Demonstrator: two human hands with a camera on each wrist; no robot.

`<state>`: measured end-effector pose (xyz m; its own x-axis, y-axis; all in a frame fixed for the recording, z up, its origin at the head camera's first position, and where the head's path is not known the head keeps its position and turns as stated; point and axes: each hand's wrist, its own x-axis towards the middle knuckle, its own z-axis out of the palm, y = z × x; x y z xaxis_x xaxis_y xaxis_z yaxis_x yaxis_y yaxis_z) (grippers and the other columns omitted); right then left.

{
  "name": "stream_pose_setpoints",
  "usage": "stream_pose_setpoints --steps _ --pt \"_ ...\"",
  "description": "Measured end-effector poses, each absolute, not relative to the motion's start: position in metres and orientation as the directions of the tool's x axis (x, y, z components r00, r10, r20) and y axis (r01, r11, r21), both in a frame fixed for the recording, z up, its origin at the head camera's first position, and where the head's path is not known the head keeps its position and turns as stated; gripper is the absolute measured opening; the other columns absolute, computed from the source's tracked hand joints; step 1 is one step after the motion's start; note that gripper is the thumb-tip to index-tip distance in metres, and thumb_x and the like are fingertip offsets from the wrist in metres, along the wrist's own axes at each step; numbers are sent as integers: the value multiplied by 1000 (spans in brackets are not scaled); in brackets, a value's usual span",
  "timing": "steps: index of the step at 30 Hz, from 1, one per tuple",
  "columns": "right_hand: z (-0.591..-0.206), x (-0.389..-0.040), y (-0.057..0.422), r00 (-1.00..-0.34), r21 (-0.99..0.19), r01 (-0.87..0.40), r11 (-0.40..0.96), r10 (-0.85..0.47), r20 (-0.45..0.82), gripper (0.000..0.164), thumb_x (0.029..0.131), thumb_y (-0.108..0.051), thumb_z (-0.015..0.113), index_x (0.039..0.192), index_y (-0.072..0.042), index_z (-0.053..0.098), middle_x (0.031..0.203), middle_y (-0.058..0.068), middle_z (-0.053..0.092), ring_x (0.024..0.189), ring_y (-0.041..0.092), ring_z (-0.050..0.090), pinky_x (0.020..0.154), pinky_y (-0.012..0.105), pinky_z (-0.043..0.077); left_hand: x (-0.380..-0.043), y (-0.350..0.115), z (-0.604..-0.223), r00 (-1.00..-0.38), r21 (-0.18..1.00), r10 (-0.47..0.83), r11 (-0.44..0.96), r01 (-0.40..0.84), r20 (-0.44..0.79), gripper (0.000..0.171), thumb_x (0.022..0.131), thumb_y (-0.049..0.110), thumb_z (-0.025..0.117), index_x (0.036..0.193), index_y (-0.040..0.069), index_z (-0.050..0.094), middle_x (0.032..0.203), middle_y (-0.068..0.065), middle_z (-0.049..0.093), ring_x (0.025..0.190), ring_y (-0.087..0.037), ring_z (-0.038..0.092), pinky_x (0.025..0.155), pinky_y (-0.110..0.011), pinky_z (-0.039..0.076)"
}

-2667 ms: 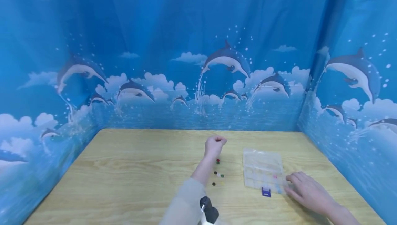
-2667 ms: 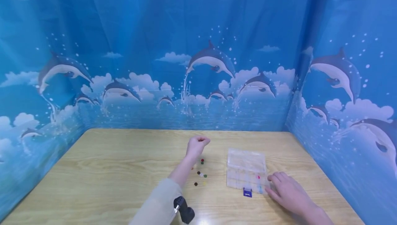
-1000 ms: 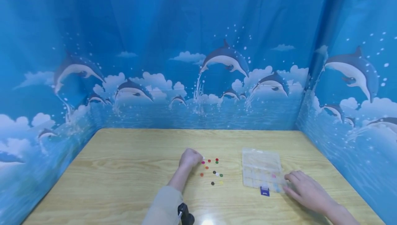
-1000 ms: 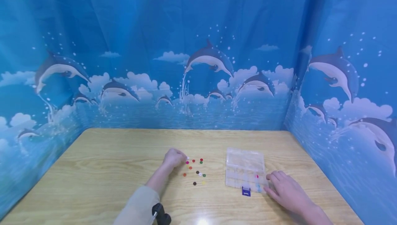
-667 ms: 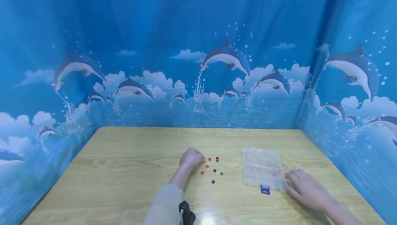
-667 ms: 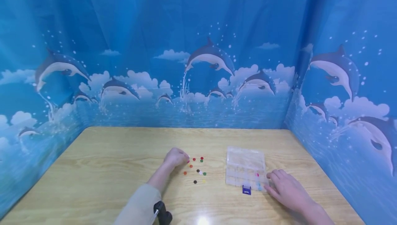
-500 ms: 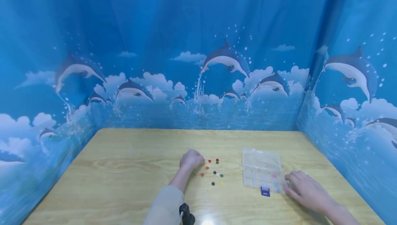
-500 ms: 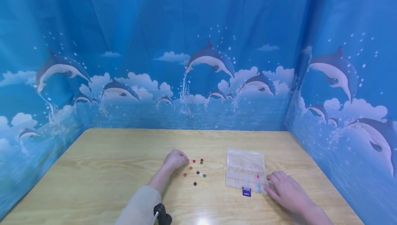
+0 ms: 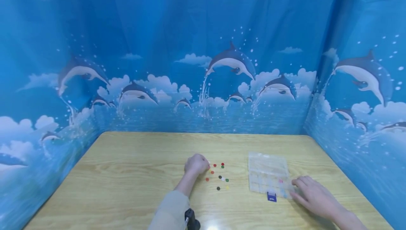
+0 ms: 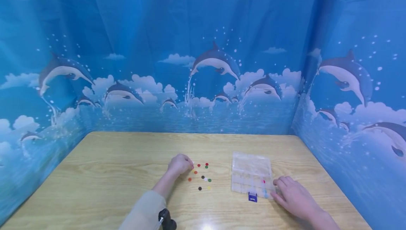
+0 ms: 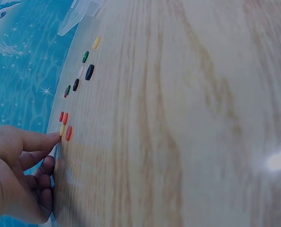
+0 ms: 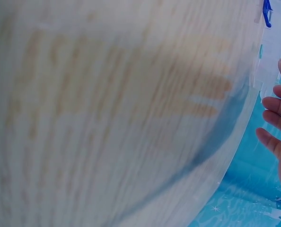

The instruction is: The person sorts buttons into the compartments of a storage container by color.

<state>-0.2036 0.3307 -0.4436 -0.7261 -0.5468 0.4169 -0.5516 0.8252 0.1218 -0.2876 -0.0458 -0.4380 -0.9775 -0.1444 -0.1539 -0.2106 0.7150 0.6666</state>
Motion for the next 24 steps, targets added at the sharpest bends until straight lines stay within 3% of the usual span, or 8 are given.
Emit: stream_pose_setpoints --steps 11,19,24 --pt "-442 -201 329 -729 117 -549 828 -542 418 29 75 -27 74 94 -8 63 91 0 59 85 19 57 74 40 49 -290 -53 -439 -977 717 -119 664 -212 -179 11 72 13 72 75 5 64 71 -5 58 61 -20 51 55 -30 42" --pt "-443 -201 330 -720 121 -554 824 -547 428 30 74 -27 75 94 -8 63 91 0 59 85 19 57 74 41 49 -294 -59 -438 -983 773 -85 608 -180 -162 14 70 9 73 75 1 62 74 -8 58 67 -22 52 61 -33 45" --pt "-442 -204 330 -710 127 -564 816 -558 430 31 74 -27 75 94 -7 63 91 1 59 84 20 56 73 41 49 -299 -59 -436 -979 828 -92 522 -205 -184 7 73 3 68 73 1 61 71 -9 55 56 -16 45 49 -26 40"
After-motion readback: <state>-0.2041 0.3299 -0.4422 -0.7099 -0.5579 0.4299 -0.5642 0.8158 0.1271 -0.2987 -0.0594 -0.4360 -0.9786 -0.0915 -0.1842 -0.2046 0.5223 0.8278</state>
